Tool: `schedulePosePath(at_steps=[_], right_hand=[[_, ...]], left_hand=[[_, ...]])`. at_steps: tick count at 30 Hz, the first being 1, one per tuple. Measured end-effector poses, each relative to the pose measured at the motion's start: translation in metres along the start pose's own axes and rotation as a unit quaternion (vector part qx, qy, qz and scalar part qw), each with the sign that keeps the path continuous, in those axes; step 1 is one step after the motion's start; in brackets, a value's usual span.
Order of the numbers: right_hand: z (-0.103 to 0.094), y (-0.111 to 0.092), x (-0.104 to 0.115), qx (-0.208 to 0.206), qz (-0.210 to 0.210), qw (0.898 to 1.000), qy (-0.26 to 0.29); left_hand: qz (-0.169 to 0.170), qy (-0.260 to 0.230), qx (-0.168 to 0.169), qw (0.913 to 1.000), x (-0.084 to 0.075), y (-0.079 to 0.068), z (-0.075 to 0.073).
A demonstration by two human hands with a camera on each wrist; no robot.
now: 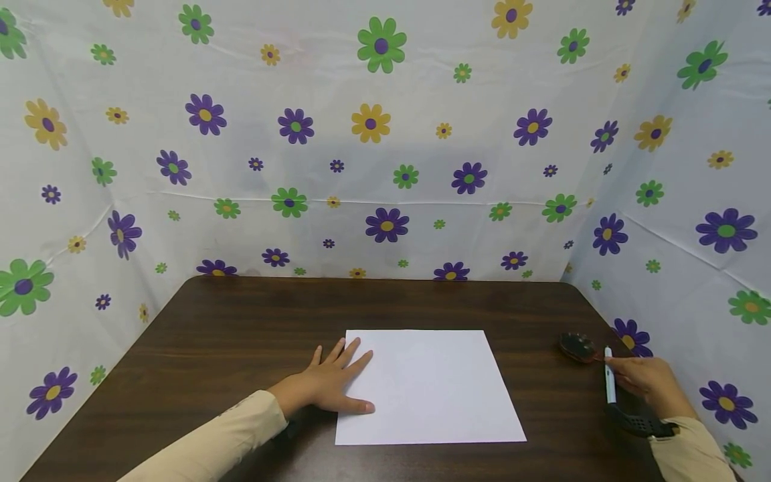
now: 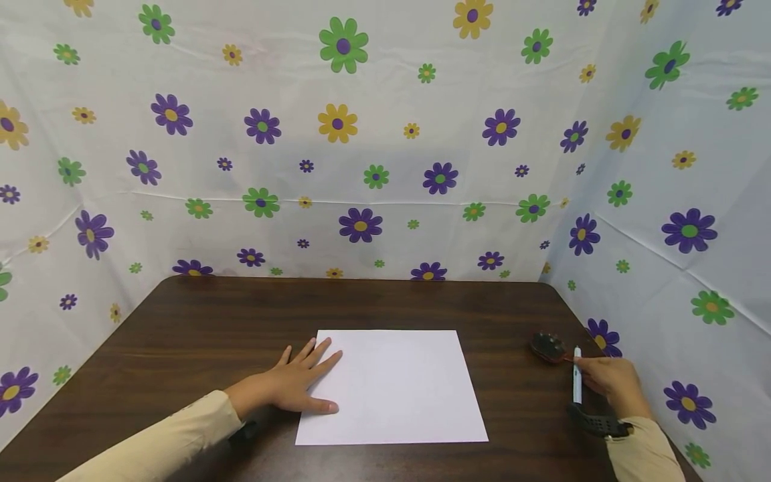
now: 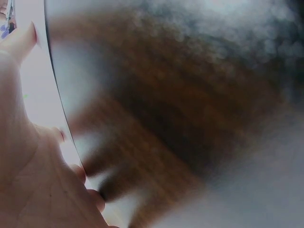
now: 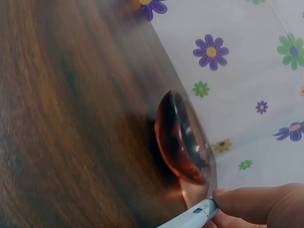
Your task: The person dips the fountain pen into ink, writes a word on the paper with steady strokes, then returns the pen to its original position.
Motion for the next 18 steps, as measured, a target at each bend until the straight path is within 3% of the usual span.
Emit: schedulePosePath(at_steps=[7,18], right_hand=[[0.003,-0.008,0.014,0.005,-0.029,0.999,-0.011],[0.008,-0.015,0.026,-0.042,-0.082,0.995,0.034]], left_hand=[[-0.001,0.000,0.000,1.0000,0.000,0.000,0.000],[0.001,-0.002,-0.005,1.0000,0.000,0.000,0.000]])
Point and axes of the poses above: each hand's wrist, its own y-axis towards the middle knuckle, its own z-axis out of the palm, x = y × z, the point moved 4 cm from there along y, towards the middle knuckle, and after that the axes turned 5 degrees about y, right-handed, at the moved point
